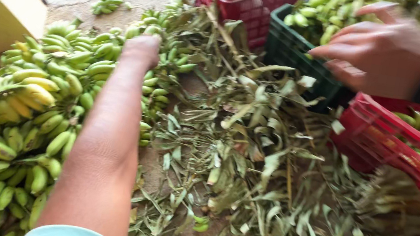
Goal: The person repeatedly picks up bunches of green bananas from a large pile on the floor, washes them in an orange basin filled with water, and places them into red plastic crates. The person continues this cycle throughout the clip.
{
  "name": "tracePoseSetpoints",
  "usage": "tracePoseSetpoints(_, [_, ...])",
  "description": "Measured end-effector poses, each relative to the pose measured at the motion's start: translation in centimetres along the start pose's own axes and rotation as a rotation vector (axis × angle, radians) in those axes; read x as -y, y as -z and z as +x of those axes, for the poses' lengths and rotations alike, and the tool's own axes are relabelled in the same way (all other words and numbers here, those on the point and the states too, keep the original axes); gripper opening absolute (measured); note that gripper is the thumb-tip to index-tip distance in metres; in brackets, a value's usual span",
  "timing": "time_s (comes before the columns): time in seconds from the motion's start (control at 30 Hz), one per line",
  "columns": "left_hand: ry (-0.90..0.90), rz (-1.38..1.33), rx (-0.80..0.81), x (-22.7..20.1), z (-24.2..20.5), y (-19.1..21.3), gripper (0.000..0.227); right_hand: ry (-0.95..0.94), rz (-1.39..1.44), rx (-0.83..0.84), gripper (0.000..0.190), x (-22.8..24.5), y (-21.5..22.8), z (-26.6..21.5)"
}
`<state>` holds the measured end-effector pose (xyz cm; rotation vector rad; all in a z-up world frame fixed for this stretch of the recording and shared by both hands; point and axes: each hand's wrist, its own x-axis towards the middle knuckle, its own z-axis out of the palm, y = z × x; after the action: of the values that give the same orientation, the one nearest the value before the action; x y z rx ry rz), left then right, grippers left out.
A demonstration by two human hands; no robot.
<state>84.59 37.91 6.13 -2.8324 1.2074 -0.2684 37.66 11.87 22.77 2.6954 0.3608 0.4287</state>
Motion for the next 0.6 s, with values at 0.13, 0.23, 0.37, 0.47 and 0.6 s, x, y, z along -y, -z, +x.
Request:
tracePoseSetpoints(0.13, [0.054,0.024,0.31,7.2,-0.9,-4.3,0.034,0.145,0.176,0.237,0.036,4.1,-5.8,9.7])
tracePoseSetpoints(0.23, [0.065,-0.173,0.103,7.6,-3.3,-9.8,0.031,0.285,0.194,0.322,0.013,9.1,-10.5,13.4])
tracePoseSetpoints(0.37, [0.196,-0.184,0.273,8.1,-4.7,-14.3,0.029,0.273,0.366,0.391,0.009,17.4,-18.0,13.7])
tracePoseSetpoints(0.47, [0.136,-0.182,0.418,7.8,-6.0,-16.0,0.043,0.447,0.408,0.496,0.002,21.4,-23.2,9.5])
tracePoseSetpoints(0.6, [0.124,-0.092,0.637,7.0,-9.2,-17.2,0.094,0.542,0.672,0.646,0.017,24.1,-27.0,3.1])
